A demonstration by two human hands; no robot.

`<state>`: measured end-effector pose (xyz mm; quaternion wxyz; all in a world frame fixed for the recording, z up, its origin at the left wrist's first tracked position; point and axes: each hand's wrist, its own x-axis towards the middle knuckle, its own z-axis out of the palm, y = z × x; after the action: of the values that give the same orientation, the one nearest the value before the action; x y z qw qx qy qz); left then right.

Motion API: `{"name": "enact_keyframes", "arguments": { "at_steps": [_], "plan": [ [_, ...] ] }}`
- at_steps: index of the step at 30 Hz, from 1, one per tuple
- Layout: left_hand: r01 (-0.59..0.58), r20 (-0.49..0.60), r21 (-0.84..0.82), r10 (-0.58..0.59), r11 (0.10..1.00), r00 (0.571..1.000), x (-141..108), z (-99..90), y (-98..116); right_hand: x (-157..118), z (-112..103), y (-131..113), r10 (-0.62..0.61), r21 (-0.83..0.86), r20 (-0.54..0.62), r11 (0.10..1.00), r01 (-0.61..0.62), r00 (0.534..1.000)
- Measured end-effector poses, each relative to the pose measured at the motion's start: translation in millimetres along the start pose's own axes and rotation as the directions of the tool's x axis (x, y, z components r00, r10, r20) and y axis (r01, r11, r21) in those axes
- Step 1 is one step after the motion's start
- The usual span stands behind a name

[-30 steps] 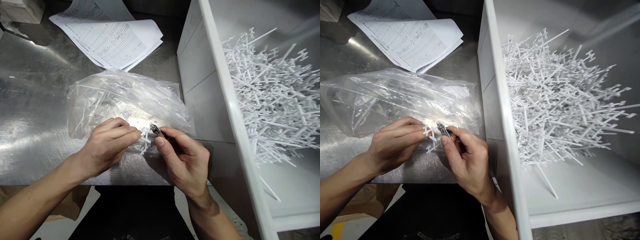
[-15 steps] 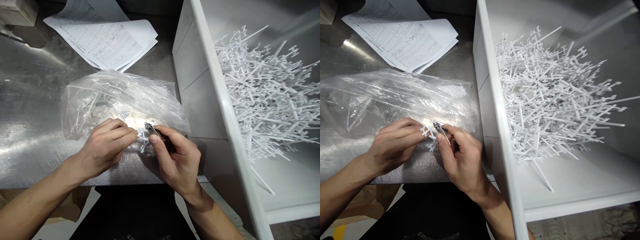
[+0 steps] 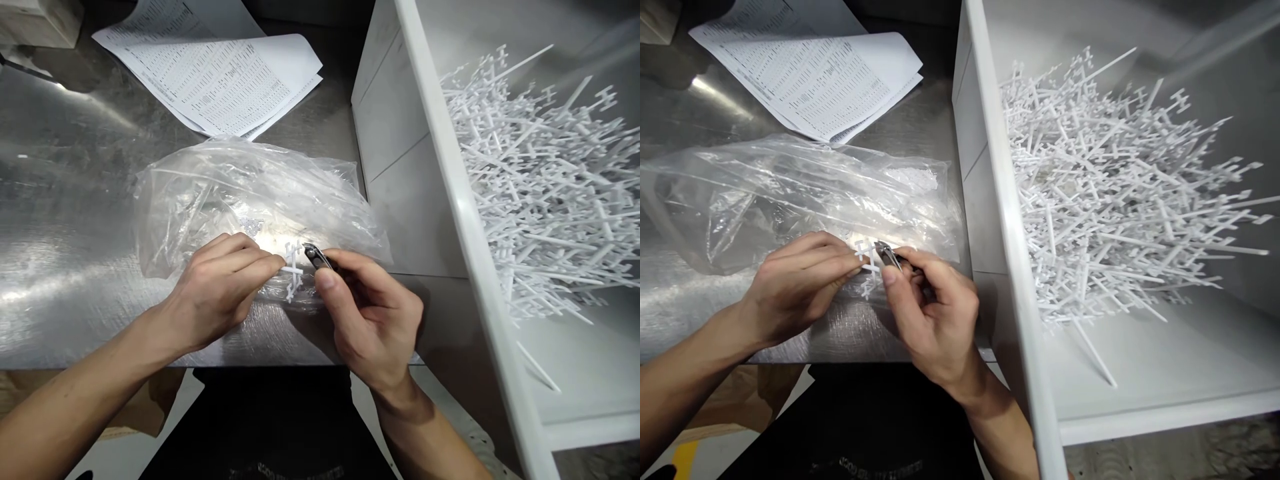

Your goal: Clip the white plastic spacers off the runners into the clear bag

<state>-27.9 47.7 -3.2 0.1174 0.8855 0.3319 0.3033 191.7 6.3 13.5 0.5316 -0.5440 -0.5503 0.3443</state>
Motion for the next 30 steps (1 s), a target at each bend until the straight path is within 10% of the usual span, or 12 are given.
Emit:
{"name": "enact_keyframes", "arguments": {
  "at_steps": [21, 30],
  "plan": [
    [-0.062, 0.028, 0.162, 0.059, 0.985, 0.998, 3.1, 1.0, 5.0, -0.2, 3.3, 1.6, -0.033, 0.031, 0.061, 0.999, 0.031, 0.998],
    [0.081, -0.098, -0.068, -0.088, 0.994, 0.991, 5.9, -2.9, 3.5, 1.6, -3.7, -5.2, 0.006, 0.08, -0.002, 0.997, -0.006, 1.0]
  ]
}}
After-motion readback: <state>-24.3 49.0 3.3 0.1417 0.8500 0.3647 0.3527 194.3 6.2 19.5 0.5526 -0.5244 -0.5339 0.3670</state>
